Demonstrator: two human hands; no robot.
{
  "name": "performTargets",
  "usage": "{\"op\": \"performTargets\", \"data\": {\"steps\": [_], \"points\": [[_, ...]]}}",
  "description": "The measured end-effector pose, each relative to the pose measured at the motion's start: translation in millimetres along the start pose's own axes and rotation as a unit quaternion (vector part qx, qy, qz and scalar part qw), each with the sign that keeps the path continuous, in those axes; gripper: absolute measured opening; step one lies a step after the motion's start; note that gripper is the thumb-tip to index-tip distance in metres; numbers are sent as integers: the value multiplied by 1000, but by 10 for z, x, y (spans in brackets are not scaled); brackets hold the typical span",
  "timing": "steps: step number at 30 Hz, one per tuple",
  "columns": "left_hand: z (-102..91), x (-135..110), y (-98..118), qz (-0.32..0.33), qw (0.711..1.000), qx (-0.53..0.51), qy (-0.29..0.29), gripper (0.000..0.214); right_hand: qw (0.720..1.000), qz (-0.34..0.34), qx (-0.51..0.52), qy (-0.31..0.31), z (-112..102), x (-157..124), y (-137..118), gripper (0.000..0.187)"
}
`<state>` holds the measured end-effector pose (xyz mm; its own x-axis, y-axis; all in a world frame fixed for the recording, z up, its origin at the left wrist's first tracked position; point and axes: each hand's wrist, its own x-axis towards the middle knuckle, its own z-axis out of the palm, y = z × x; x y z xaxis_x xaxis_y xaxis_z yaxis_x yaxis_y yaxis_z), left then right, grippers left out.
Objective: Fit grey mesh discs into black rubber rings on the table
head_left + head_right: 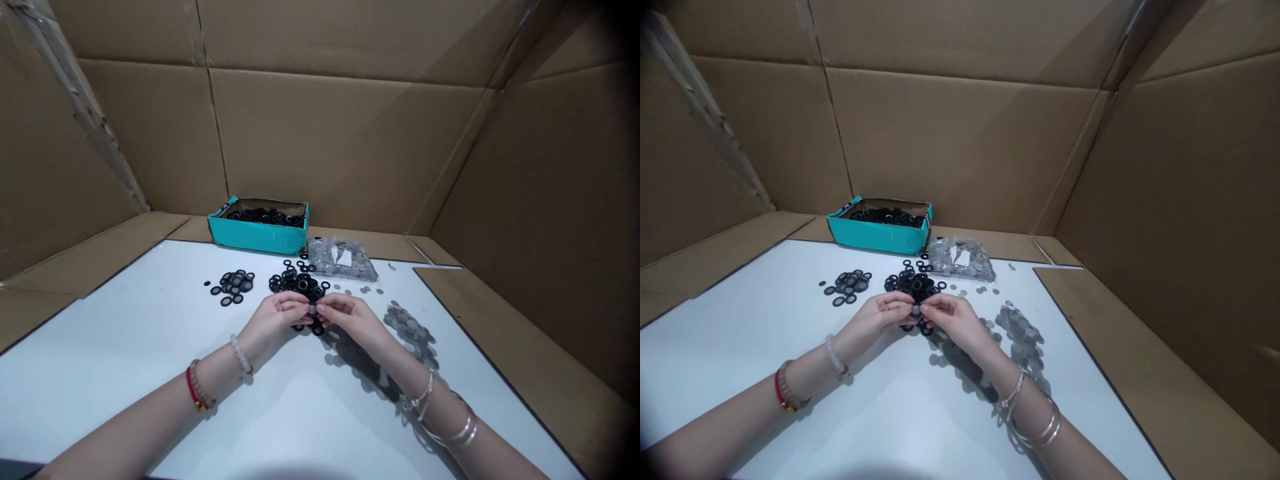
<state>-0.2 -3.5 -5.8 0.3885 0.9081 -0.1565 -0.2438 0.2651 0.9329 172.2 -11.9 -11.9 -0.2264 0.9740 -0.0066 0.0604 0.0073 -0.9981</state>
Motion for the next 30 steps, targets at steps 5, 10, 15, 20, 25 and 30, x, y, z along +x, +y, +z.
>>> {"op": "performTargets", "data": {"steps": [5,10,15,20,25,30], "points": [[-26,17,-18,-7,999,-45,-28,21,999,4,42,-9,5,-8,3,22],[-26,9,-7,6,997,-56,-48,20,998,-4,69,-13,0,0,24,20],[0,-10,41,19,999,-10,-26,24,998,-14,61,17,-11,13,20,21],[34,1,45,34,997,61,21,24,999,-14,25,22,46,-23,-38,25],[43,8,1,50,990,119,63,19,999,-23,-23,24,140,-79,-78,27],[61,-14,37,48,985,157,46,16,996,-59,-54,33,169,-77,-44,24]]}}
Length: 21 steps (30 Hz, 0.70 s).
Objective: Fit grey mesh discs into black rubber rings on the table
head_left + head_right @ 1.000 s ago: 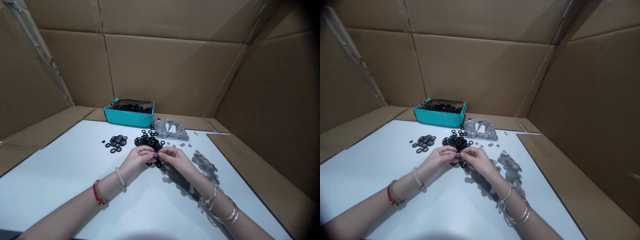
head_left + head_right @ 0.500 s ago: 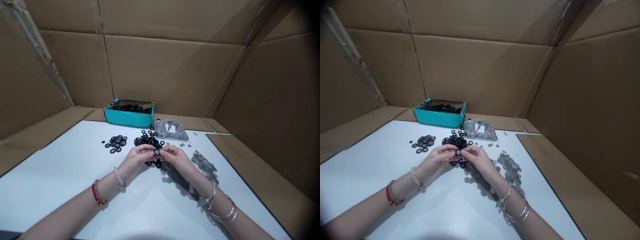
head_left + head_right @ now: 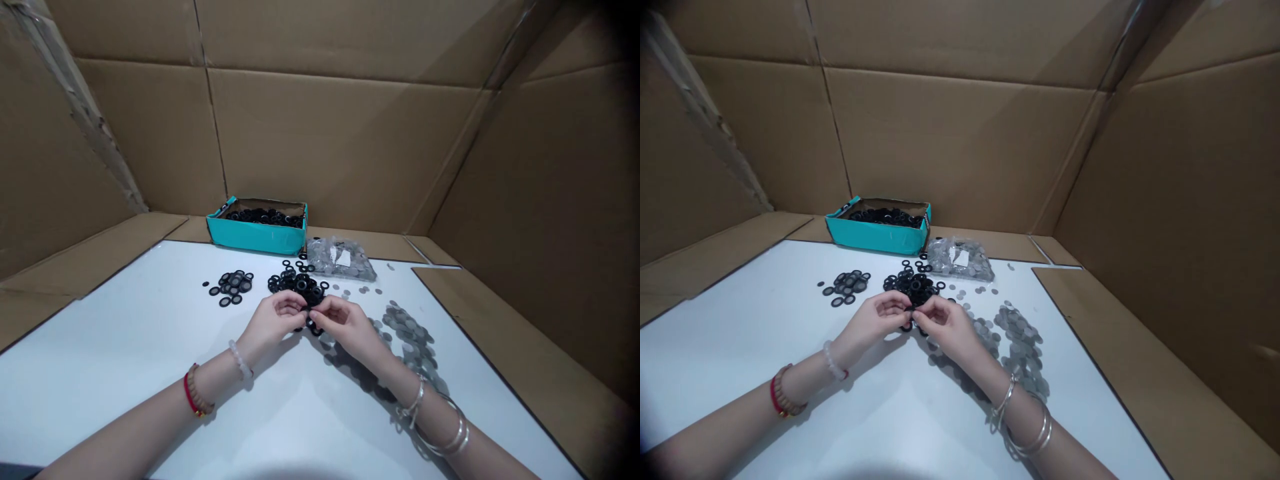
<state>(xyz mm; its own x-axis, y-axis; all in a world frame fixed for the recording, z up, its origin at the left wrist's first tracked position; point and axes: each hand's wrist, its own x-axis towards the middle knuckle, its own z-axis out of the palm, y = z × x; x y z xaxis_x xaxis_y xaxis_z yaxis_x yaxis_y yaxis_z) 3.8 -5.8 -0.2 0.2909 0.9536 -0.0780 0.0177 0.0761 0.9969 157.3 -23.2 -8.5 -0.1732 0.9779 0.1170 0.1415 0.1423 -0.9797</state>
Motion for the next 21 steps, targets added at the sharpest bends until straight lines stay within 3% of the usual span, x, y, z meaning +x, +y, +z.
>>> {"op": "performTargets", "data": {"steps": [3,6,8,11,14,17,19,21], "points": [[-85,63,56,1,999,39,-33,16,999,-14,-39,-6,-65,31,17,22],[-329,211,71,106,986,130,28,13,988,-29,-147,-26,-245,60,3,22],[-550,322,48,159,949,258,84,14,967,-28,-249,-53,-404,58,-12,22],[-813,428,-3,164,849,480,149,19,928,-6,-357,-103,-600,33,-12,23],[-833,427,-38,212,792,540,191,26,914,-9,-387,-119,-673,20,37,24],[-641,355,-81,277,778,555,98,29,923,-11,-362,-126,-660,42,117,14],[-500,302,-127,281,781,557,23,26,933,-7,-336,-126,-646,63,161,9],[-414,267,-181,274,786,554,-2,24,939,-2,-321,-120,-641,75,176,7]]}}
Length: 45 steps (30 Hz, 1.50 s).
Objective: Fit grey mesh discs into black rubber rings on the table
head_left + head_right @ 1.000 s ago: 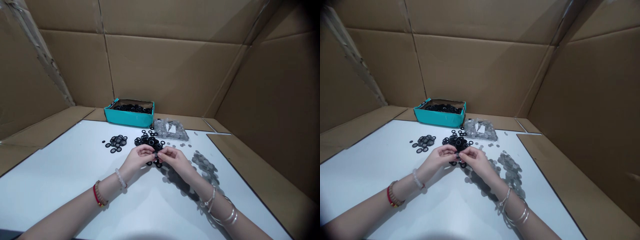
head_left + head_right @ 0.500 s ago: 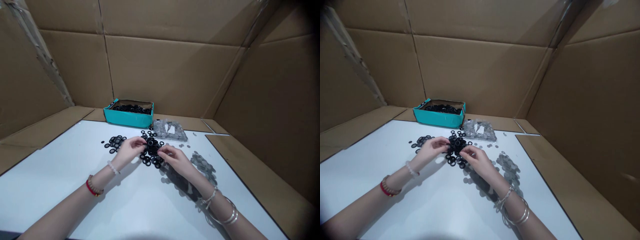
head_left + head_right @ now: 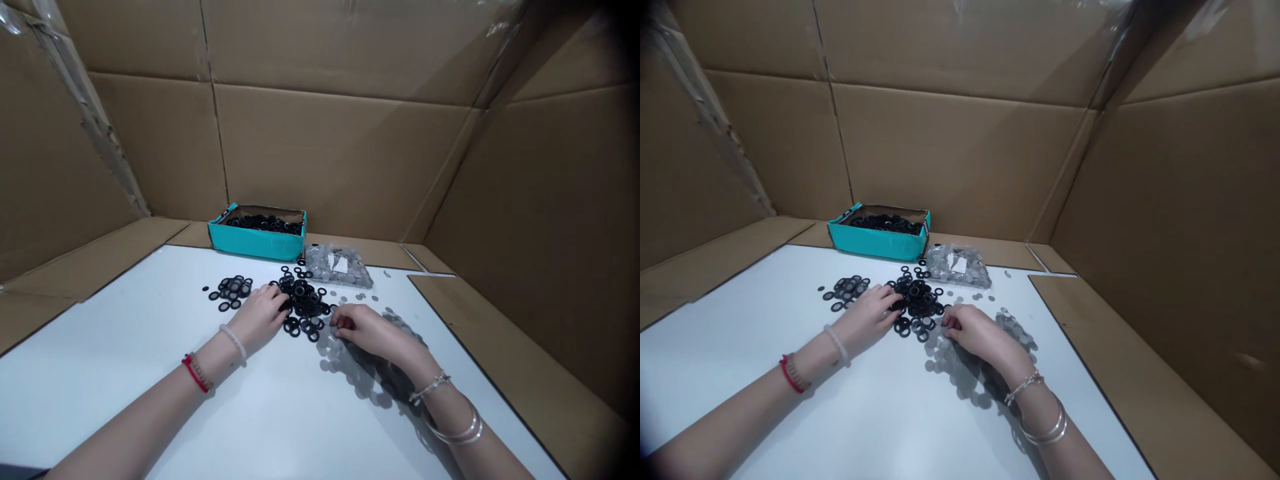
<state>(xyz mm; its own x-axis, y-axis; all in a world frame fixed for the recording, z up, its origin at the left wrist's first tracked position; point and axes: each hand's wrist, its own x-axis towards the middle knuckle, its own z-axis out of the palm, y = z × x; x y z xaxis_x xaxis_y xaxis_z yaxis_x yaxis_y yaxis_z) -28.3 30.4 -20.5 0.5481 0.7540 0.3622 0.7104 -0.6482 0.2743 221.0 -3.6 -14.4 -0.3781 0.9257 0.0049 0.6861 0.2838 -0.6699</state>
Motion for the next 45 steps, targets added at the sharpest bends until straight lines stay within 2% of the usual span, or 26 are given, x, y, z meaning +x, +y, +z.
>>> {"op": "performTargets", "data": {"steps": [5,10,16,19,22,25,27,29,32,36,41,45], "points": [[70,-44,-12,-50,996,-77,4,17,1000,11,10,14,-49,-20,-78,10],[17,-30,11,-88,986,-136,27,12,999,-12,33,27,-41,2,-124,17],[-36,38,10,-116,965,-228,53,14,990,-33,135,25,34,68,-127,17],[-36,52,61,-150,928,-336,50,18,972,-22,227,59,119,91,-222,20],[-63,46,203,-178,868,-463,-8,22,945,-15,308,107,224,106,-332,21],[-89,27,349,-194,807,-553,-68,25,941,-25,312,128,283,108,-395,19],[-85,14,396,-199,789,-577,-66,25,943,-27,302,140,292,104,-409,18],[-66,4,405,-206,787,-579,-49,27,937,-18,317,143,293,100,-414,19],[-34,-8,398,-218,790,-573,-30,28,913,13,387,125,301,99,-424,26],[-23,-19,438,-212,783,-584,-26,27,891,50,441,99,314,99,-428,31],[-38,-14,481,-226,786,-575,-18,24,894,40,441,75,339,87,-409,21],[-44,-13,477,-240,784,-572,-9,23,905,26,414,97,371,75,-435,19]]}}
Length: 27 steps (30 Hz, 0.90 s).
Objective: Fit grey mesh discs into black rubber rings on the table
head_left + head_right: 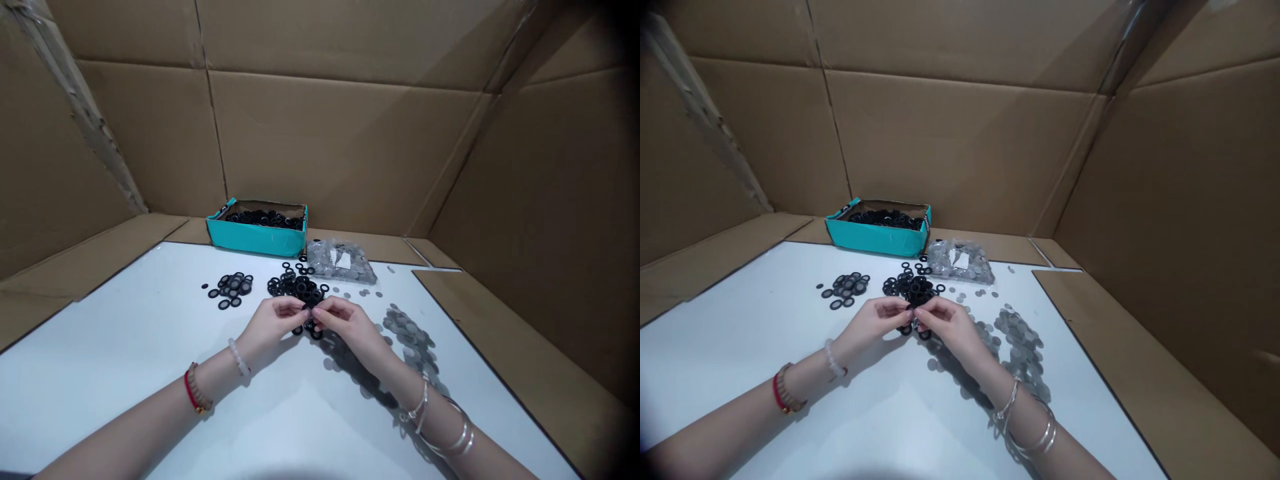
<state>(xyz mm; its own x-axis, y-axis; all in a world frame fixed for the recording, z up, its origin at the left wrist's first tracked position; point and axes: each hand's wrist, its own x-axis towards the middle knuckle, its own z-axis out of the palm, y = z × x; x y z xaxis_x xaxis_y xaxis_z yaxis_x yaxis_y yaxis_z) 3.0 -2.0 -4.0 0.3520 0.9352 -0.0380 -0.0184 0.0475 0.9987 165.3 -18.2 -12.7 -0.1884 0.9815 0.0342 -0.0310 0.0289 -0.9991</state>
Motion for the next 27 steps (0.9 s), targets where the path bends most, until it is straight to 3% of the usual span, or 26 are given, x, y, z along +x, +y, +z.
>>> {"op": "performTargets", "data": {"steps": [9,14,22,27], "points": [[19,4,-52,-17,998,-48,26,26,995,-53,-87,-8,16,-21,-14,21],[-26,29,3,-4,1000,-9,-24,21,991,-110,-82,-2,32,-43,-1,16],[-51,0,91,-26,995,43,-88,19,987,-133,-94,4,31,-57,-24,15],[-17,-1,67,-15,999,22,-48,20,984,-133,-115,4,19,-44,-34,20]]}}
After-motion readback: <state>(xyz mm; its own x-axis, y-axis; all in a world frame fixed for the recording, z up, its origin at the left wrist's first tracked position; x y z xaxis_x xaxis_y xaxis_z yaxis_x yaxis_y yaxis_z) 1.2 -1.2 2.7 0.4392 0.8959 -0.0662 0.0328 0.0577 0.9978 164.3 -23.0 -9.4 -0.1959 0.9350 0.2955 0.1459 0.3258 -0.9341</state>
